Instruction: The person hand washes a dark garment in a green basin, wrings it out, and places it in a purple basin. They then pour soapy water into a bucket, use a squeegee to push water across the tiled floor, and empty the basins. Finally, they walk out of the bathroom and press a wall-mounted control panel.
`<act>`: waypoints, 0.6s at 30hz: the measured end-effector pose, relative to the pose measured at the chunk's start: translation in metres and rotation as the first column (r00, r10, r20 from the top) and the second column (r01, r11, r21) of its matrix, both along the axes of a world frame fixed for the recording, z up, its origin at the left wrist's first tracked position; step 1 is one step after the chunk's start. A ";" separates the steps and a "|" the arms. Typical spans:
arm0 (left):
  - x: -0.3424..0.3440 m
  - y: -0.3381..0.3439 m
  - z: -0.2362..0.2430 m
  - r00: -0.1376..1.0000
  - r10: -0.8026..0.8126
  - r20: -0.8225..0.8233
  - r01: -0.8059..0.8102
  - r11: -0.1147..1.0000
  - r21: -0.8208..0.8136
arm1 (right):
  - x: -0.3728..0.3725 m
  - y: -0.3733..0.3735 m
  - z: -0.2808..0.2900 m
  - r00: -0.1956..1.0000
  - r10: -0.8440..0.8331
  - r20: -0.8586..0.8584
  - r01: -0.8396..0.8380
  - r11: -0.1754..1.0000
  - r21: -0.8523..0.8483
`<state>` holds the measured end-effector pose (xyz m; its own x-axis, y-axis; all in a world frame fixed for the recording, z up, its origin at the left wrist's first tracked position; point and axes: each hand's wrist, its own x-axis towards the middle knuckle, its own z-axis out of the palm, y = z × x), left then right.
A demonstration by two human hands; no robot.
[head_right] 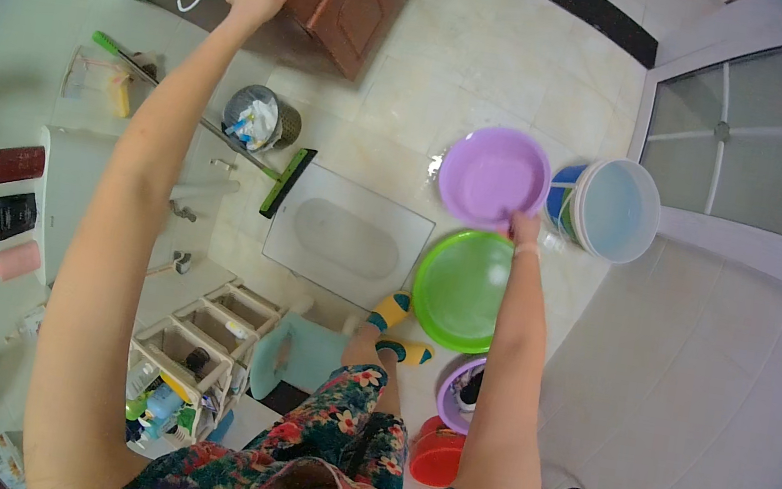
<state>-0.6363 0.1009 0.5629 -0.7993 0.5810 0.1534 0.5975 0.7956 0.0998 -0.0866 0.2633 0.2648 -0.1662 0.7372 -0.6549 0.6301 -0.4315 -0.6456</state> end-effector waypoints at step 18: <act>-0.033 -0.015 -0.019 0.997 -0.071 -0.005 0.071 0.997 -0.013 | 0.255 -0.224 -0.059 0.632 -0.145 0.761 0.180 0.983 0.038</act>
